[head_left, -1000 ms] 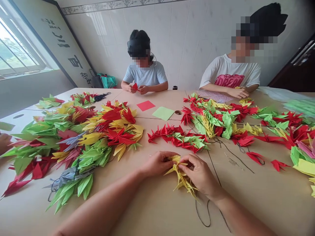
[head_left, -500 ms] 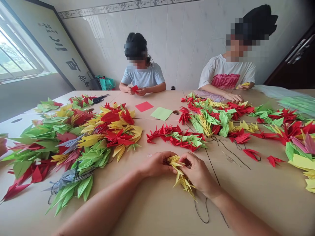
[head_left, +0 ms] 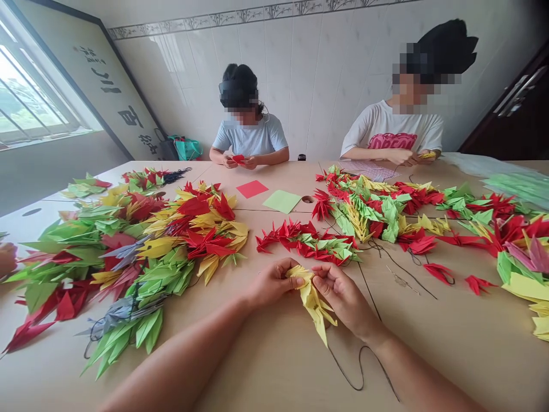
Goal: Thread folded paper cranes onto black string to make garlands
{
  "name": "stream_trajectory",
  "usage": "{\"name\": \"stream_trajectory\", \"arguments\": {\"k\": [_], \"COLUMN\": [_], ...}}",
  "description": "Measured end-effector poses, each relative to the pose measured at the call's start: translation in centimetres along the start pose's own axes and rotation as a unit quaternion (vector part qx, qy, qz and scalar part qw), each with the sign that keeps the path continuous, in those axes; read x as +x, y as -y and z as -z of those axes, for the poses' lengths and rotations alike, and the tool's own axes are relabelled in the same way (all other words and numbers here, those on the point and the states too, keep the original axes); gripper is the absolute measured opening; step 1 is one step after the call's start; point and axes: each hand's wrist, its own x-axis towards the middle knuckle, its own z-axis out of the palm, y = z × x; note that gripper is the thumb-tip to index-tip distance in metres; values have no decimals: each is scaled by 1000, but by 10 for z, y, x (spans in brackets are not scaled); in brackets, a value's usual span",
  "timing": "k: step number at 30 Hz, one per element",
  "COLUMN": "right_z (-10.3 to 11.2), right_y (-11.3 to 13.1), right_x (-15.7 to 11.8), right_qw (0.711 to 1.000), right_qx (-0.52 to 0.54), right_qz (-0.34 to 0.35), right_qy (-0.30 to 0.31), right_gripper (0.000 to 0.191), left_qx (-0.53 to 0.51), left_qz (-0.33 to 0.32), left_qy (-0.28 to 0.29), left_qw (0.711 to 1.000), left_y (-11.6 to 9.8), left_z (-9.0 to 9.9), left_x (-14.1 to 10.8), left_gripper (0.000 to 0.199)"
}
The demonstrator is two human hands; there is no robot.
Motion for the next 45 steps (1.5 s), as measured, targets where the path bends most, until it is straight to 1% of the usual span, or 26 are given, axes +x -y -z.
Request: {"name": "stream_trajectory", "arguments": {"k": [3,5,9,16,18,22,26,28,31,34,36,38,42,45], "right_z": [-2,-3,-3,2,4,7,6,4,1,0,1,2,3,3], "right_y": [1,2,5,6,5,2,1,1,1,-1,-3,-5,-7,-6], "right_x": [-1,-1,-1,2,3,3,1,-1,-2,-2,0,2,2,1], "right_qw": [998,998,998,999,999,999,990,981,974,974,975,973,963,958], "right_qx": [19,-1,-33,-24,-21,-42,-123,-161,-186,-196,-195,-203,-229,-245], "right_qz": [-16,-26,-35,-27,-27,-4,70,107,124,111,102,110,140,145], "right_qy": [54,64,45,2,-9,-16,-10,3,21,5,-13,-27,-37,-42], "right_gripper": [42,48,47,33,32,29,19,17,18,16,11,7,5,7], "left_qx": [-26,-32,-41,-72,-76,-71,-27,-4,15,25,37,62,123,136], "left_qz": [-13,-19,-30,-25,-19,-13,-15,-12,-23,-29,-28,-28,-35,-43], "left_qy": [-32,-46,-56,-67,-70,-82,-92,-88,-67,-47,-38,-36,-39,-24], "left_qw": [999,998,997,995,994,994,995,996,997,998,998,997,991,990], "left_y": [-3,-5,-7,-6,-6,-7,-5,-1,4,7,7,7,10,12], "left_z": [0,1,2,4,4,3,1,-1,-3,-4,-3,-1,3,3], "left_x": [1,0,-1,0,0,0,0,1,2,2,2,2,2,2], "left_gripper": [38,37,34,32,33,37,38,39,38,34,31,29,35,40]}}
